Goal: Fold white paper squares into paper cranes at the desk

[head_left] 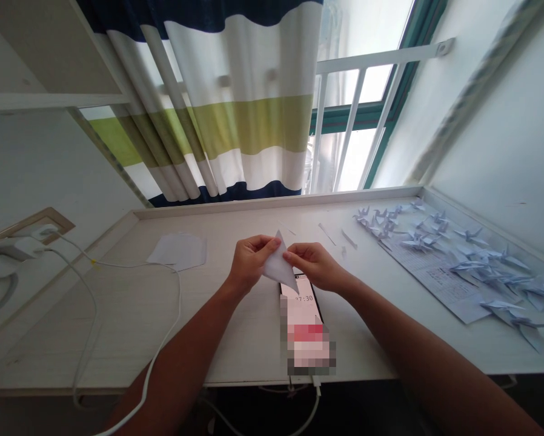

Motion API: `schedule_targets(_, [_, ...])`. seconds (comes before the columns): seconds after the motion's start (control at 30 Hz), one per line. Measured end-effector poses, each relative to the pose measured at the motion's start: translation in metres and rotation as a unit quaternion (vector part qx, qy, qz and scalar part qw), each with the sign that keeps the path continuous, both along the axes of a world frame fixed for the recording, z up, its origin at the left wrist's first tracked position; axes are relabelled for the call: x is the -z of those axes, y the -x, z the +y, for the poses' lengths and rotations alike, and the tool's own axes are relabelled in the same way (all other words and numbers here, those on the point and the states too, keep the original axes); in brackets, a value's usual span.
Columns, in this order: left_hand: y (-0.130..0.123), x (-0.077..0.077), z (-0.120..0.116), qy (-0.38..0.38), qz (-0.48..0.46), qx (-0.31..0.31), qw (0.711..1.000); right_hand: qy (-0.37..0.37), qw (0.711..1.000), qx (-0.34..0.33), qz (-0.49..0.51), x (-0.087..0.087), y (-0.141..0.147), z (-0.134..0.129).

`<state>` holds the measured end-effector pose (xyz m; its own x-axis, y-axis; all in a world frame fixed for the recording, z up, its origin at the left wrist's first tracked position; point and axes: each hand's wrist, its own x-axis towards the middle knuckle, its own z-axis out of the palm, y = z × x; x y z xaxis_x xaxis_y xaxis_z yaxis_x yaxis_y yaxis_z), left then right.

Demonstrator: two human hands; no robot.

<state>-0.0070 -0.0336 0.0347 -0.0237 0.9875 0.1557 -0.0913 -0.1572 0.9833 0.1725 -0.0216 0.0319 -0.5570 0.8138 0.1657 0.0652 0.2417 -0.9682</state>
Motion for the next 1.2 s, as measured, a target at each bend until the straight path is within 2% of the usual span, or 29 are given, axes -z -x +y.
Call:
schedule_targets(0.23, [0.005, 0.003, 0.006, -0.089, 0.042, -0.141, 0.985, -0.047, 0.997, 0.021, -0.059, -0.006, 0.000, -0.001])
schedule_targets(0.33, [0.007, 0.006, 0.010, -0.092, 0.028, -0.169, 0.981, -0.045, 0.993, 0.044, -0.097, -0.007, 0.000, -0.003])
schedule_targets(0.5, [0.003, 0.009, 0.011, -0.072, -0.013, -0.152, 0.986, -0.035, 0.994, 0.074, -0.079, -0.003, 0.000, -0.003])
schedule_targets(0.63, [0.004, 0.006, 0.009, -0.037, -0.048, -0.132, 0.989, -0.038, 0.995, 0.070, -0.063, -0.004, 0.000, -0.002])
schedule_targets(0.77, [0.010, 0.001, 0.010, 0.003, -0.042, -0.104, 0.994, 0.007, 0.997, 0.055, -0.044, -0.005, -0.005, 0.000])
schedule_targets(1.0, [0.012, 0.002, 0.012, -0.001, -0.037, -0.097, 0.995, 0.036, 0.999, 0.030, -0.011, -0.005, -0.014, 0.007])
schedule_targets(1.07, [0.012, 0.001, 0.011, 0.017, -0.039, -0.067, 0.997, 0.036, 0.999, 0.034, -0.003, -0.005, -0.015, 0.008])
schedule_targets(1.2, [0.015, 0.001, 0.010, 0.076, -0.014, 0.059, 0.995, 0.031, 0.998, 0.059, -0.002, -0.005, -0.018, 0.009])
